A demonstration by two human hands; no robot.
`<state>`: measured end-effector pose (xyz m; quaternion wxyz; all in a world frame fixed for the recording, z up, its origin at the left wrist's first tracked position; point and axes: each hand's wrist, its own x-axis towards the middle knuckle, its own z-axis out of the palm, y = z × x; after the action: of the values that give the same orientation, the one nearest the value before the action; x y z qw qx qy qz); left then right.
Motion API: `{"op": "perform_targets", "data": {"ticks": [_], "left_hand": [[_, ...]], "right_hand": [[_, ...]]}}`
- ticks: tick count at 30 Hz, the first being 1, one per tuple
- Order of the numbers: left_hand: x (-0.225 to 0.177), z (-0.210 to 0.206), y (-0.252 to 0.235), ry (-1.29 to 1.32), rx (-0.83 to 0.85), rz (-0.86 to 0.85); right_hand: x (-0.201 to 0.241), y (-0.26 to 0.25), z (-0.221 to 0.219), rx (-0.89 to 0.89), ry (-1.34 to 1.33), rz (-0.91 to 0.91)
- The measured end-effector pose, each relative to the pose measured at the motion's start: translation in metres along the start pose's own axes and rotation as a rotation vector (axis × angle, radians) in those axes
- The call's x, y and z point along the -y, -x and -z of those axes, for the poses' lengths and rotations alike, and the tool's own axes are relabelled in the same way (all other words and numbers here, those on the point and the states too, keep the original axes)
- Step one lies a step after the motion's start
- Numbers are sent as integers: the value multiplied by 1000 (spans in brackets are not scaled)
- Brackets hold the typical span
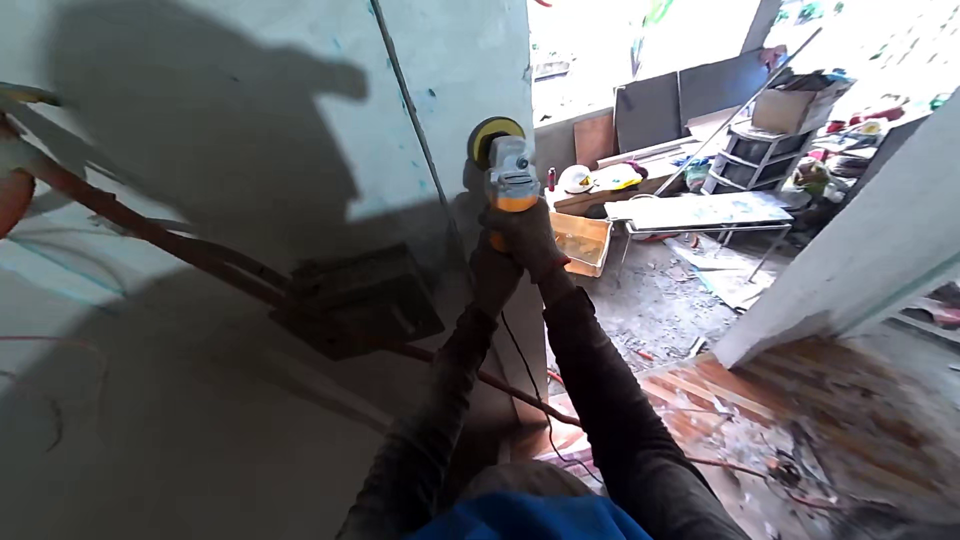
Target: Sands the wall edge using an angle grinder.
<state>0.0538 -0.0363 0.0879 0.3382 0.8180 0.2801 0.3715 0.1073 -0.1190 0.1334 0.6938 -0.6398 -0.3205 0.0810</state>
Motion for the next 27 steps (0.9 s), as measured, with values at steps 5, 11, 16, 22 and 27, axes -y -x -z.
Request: {"op": "perform_targets", "data": {"ticks": [5, 11, 16, 22, 27], "left_hand": [[-2, 10, -5, 24, -24, -13], [71, -23, 55, 181, -104, -4], [136, -44, 117, 266, -40, 155], [155, -45, 116, -9, 147, 96], [145, -46, 82, 10, 148, 46]], "right_hand": [[3, 2, -7, -2, 16, -55], [-30, 9, -37, 174, 259, 3], [-115, 59, -48, 167, 190, -210], [-163, 74, -45, -57, -100, -232], [-157, 52, -45, -165, -157, -109]]}}
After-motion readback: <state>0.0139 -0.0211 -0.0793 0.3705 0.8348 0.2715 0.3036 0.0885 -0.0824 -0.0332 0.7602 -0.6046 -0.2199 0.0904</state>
